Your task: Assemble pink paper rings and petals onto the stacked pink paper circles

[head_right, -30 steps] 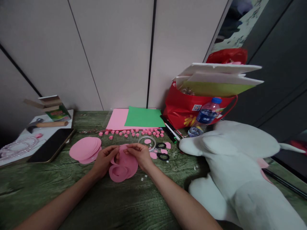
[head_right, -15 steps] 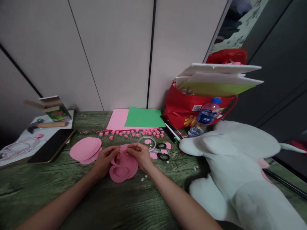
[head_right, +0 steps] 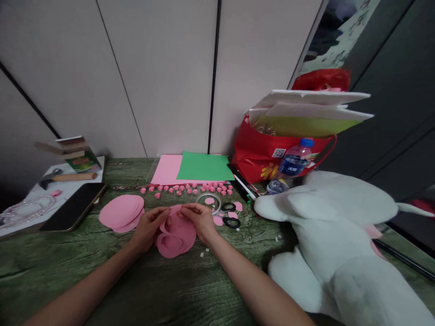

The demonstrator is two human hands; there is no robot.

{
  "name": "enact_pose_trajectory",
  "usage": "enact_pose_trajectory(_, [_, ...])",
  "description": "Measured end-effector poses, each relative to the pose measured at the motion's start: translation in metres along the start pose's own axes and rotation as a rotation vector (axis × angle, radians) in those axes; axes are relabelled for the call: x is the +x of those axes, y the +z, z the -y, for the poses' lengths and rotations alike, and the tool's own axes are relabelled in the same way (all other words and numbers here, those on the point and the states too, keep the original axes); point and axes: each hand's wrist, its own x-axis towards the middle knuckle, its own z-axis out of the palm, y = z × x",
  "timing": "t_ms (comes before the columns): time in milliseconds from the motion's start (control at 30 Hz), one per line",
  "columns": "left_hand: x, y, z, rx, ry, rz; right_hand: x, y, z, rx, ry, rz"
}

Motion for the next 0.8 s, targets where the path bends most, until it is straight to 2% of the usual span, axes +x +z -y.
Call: enact_pose_trajectory(800, [-0.0001,0.0002,0.0008,0.001,-0.018,-0.027,-0.0002,0.0005,0.0022,0.013,-0.006,-0.008])
